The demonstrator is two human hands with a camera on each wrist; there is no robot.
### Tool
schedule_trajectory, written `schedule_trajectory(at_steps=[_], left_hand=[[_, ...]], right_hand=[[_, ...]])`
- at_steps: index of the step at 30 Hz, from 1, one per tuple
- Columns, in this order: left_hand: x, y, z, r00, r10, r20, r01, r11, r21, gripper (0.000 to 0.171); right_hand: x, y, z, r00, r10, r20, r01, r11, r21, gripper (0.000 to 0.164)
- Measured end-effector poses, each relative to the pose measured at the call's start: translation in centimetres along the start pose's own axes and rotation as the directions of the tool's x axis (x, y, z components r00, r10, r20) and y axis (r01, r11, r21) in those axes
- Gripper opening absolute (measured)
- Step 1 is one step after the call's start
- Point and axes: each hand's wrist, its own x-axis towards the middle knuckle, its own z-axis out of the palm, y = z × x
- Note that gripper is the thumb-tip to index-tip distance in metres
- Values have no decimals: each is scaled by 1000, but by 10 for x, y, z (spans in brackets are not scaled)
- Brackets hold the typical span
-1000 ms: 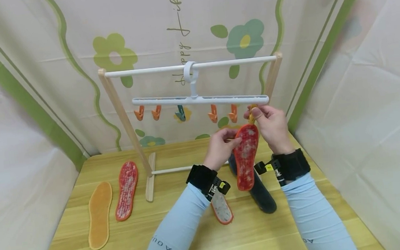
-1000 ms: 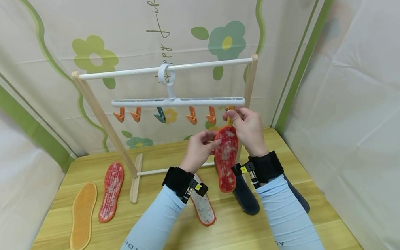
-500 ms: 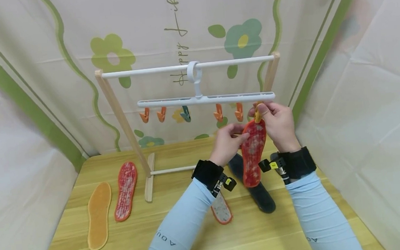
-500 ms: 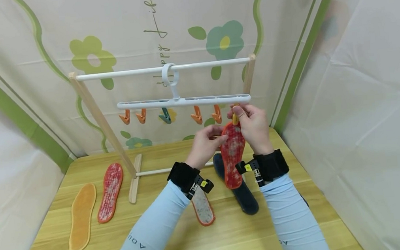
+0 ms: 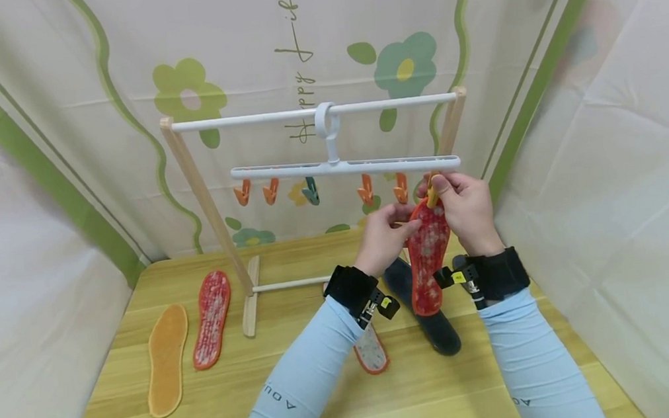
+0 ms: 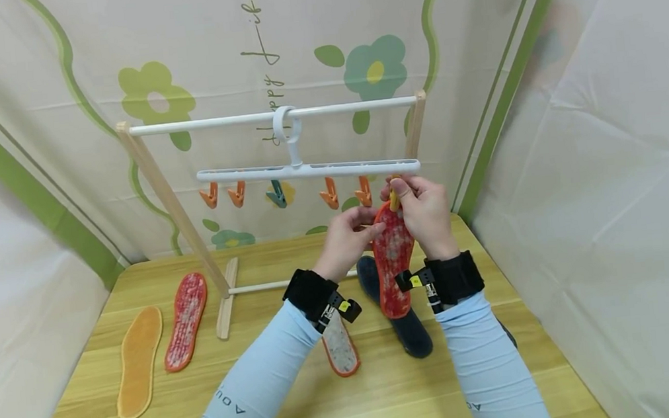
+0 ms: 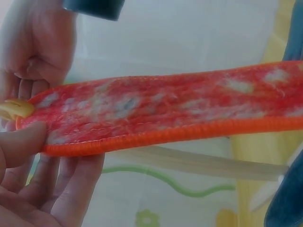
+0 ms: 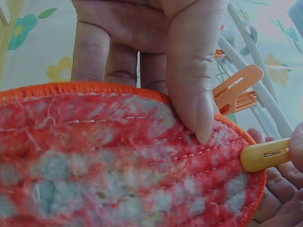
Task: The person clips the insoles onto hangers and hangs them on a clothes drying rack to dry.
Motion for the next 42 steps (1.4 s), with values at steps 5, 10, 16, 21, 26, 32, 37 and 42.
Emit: schedule_trajectory(at_steps=[5,10,16,21,26,32,37,42], left_hand=[[1,-1,1,1000,-2,2,2,1000,-5,22],[1,-5,1,1000,5,-2,-5,1000,2,21],[3,-10,0,1000,0,6,0,999,34,23],[5,-13,-2,1000,9,14,-10,999,53,25],[6,-18,-4,1000,-10,18,9,999,39,26],[6,-22,-6,1000,-21,11,20,998,57,27],[7,-25,-8,1000,-20,15,19,998,61,28],[9,-30,-9,1000,-12,10,11,998,55,29]], right_hand=[[0,1,-2,1000,7,7,-7,1000,-20,38],[-1,4,-4,999,21,28,-21,999,-26,42],[-2,9,-5,998,34,60,-35,999,13,44],[-2,12,-5,992,78,100,-78,997,-1,45],[-4,18,-5,985,117,131,-114,993,-27,45],[-5,23,-4,979,130,154,-130,991,-13,46],[-5,28,-4,975,140,170,-137,990,-28,45],[-5,33,-4,968,158,194,-152,987,-45,47]])
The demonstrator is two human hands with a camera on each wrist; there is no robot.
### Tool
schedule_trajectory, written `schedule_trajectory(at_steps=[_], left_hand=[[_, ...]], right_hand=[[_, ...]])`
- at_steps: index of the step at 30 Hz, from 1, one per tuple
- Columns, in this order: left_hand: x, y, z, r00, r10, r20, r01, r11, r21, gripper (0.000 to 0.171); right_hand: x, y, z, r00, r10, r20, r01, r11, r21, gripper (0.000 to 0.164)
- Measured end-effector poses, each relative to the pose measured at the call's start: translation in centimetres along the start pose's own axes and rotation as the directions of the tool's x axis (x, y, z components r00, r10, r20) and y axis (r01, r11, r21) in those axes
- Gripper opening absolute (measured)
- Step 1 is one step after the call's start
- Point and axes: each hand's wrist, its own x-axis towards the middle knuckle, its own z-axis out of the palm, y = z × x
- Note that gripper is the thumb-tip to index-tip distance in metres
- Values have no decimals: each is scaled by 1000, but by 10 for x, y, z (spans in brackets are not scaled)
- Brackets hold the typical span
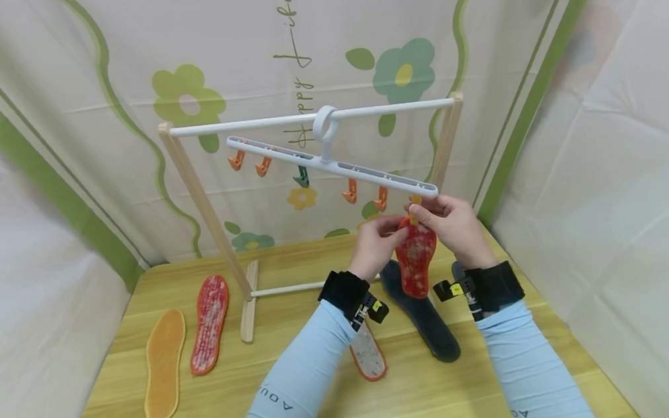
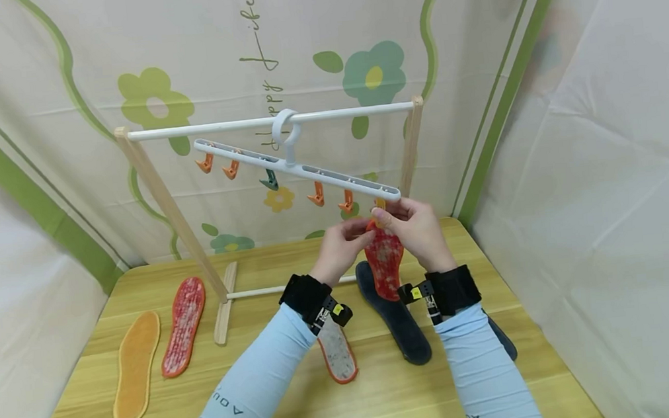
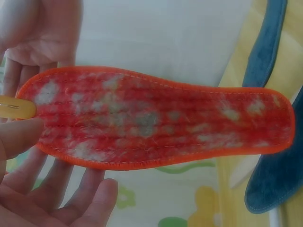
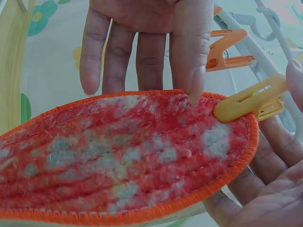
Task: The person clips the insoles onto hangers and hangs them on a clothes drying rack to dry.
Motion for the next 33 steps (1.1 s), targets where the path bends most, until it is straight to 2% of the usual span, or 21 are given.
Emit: schedule_trajectory(at_steps=[12,20,26,33], left_hand=[[-3,-6,-7,1000,-21,-4,21,999,-43,34],[-5,-9,-13,999,-35,-8,34,997,-62,31],[-7,-12,-19,998,-55,-15,54,998,-40,34],[-17,-16,-36,998,-46,-48,46,999,8,39]], right_hand=[[2,8,1,999,10,43,-9,1000,-22,53],[5,10,1,999,43,29,-42,998,-37,58],[2,11,-3,998,69,13,-69,997,-40,63],[-7,12,-8,1000,15,-26,-15,999,-32,51]])
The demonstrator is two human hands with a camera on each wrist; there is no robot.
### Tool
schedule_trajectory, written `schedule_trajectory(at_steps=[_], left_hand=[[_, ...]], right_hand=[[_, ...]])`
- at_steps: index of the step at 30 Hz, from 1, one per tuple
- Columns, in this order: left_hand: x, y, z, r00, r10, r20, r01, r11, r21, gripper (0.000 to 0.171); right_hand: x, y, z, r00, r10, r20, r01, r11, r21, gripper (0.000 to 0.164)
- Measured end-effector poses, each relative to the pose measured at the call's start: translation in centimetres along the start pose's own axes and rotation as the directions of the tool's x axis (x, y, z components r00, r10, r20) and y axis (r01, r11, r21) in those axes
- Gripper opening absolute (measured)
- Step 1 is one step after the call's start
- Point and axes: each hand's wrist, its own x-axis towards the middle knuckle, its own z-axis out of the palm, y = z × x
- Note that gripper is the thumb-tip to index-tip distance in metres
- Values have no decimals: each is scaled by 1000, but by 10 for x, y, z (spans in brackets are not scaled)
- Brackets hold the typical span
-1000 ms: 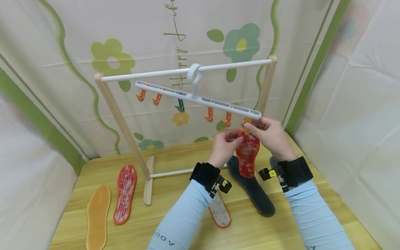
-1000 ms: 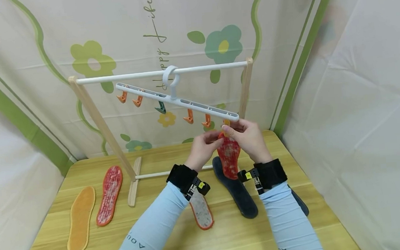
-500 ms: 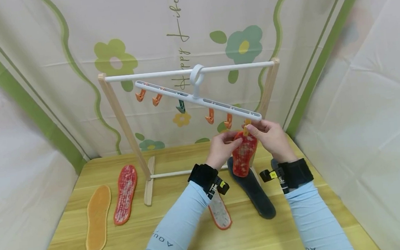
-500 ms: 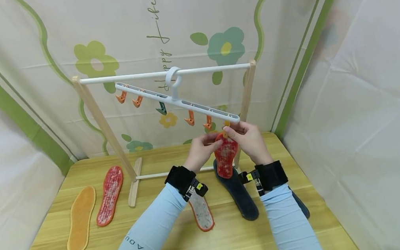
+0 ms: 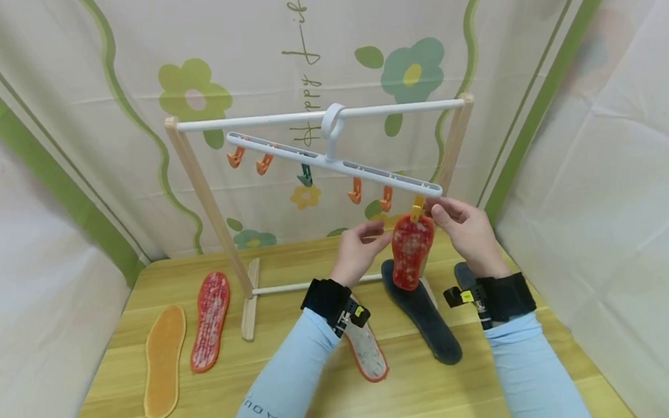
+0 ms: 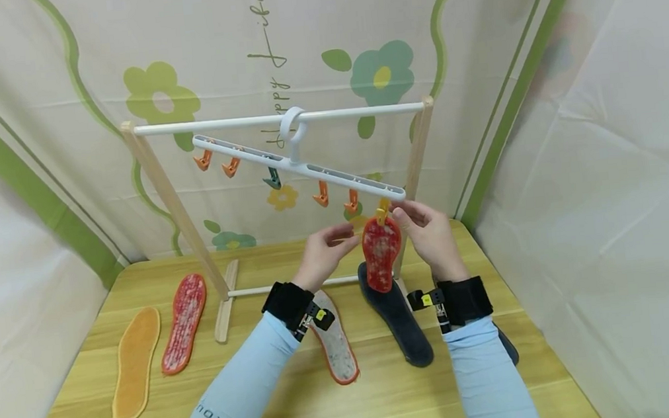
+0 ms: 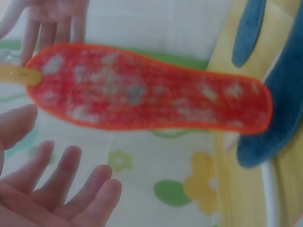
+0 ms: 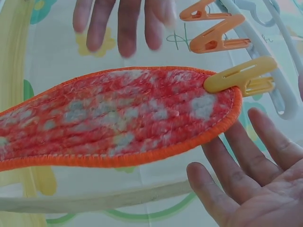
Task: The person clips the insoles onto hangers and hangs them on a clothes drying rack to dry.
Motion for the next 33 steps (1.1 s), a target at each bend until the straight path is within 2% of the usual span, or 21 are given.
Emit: schedule_trajectory(at_steps=[3,8,13,17,21,26,33], left_hand=[[-8,-4,-12,1000,8,-18,-8,1000,11,39],[-23,-14,-31,999,7,-51,-7,1000,0,40],[-44,-24,-46,996,-11,-86,11,1000,0,39],[-64,-35,-58,992,-35,-125,36,999,2,39],[-86,-50,-67,986,-49,-157,54,998,32,39],[-115,-63,-74,985,-58,-161,67,996,54,38],[-146,-72,-77,981,-70,-183,79,996,41,38]], right_hand=[[-5,4,-1,1000,-23,-22,23,1000,-15,47],[-18,14,-2,998,-13,-68,11,999,-35,48],[-33,31,-2,991,37,-132,-42,999,-31,51],[-46,53,1,980,112,-166,-122,991,-54,55],[-60,78,6,971,180,-158,-202,970,-135,57],[-73,104,12,959,249,-133,-276,927,-254,54],[-75,123,21,955,294,-45,-291,892,-347,46]])
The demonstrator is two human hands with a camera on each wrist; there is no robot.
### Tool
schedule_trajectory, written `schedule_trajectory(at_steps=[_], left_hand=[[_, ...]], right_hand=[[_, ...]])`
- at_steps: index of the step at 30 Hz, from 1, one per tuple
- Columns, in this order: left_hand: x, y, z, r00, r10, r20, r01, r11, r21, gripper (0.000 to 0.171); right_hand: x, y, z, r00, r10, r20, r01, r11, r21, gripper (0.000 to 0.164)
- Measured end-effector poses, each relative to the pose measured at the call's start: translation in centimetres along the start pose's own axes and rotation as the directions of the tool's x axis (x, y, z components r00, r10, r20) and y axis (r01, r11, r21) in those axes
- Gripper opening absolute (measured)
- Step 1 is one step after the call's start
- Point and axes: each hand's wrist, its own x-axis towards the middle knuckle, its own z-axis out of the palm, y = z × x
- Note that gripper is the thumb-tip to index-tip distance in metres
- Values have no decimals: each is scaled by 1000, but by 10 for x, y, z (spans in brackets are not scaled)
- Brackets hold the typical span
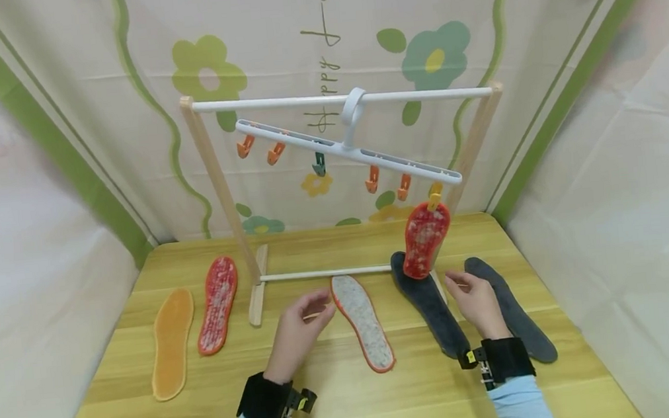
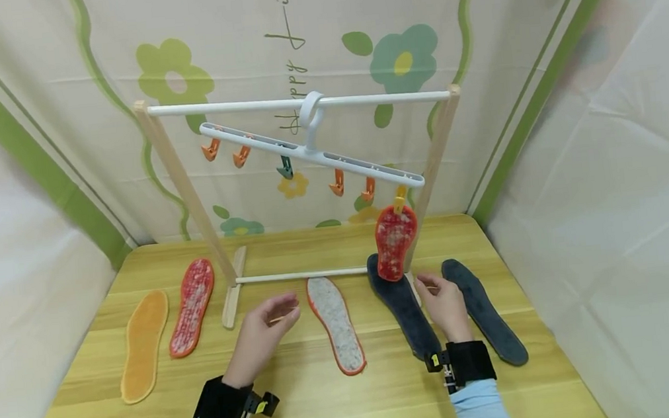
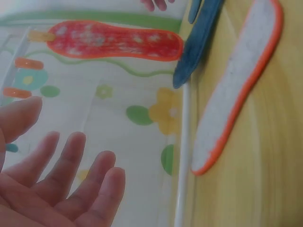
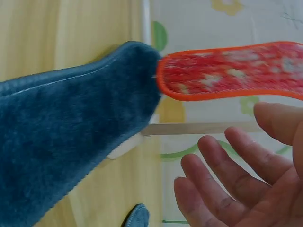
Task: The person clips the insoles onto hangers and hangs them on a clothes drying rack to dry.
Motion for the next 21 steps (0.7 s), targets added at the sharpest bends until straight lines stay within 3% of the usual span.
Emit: schedule_trajectory(at_steps=[10,17,21], left_hand=[[-34,-16,-10,998,-57,-19,58,998,33,39],[-66,-33,-18,989,-137,-60,140,989,48,39],[-83,-40,-18,984,-155,-85,158,987,30,39]], right_hand=[[14,8,23,994,-18,107,37,984,-177,55],[26,4,31,989,-82,124,116,949,-292,63],[32,2,33,991,-44,126,89,921,-379,68]])
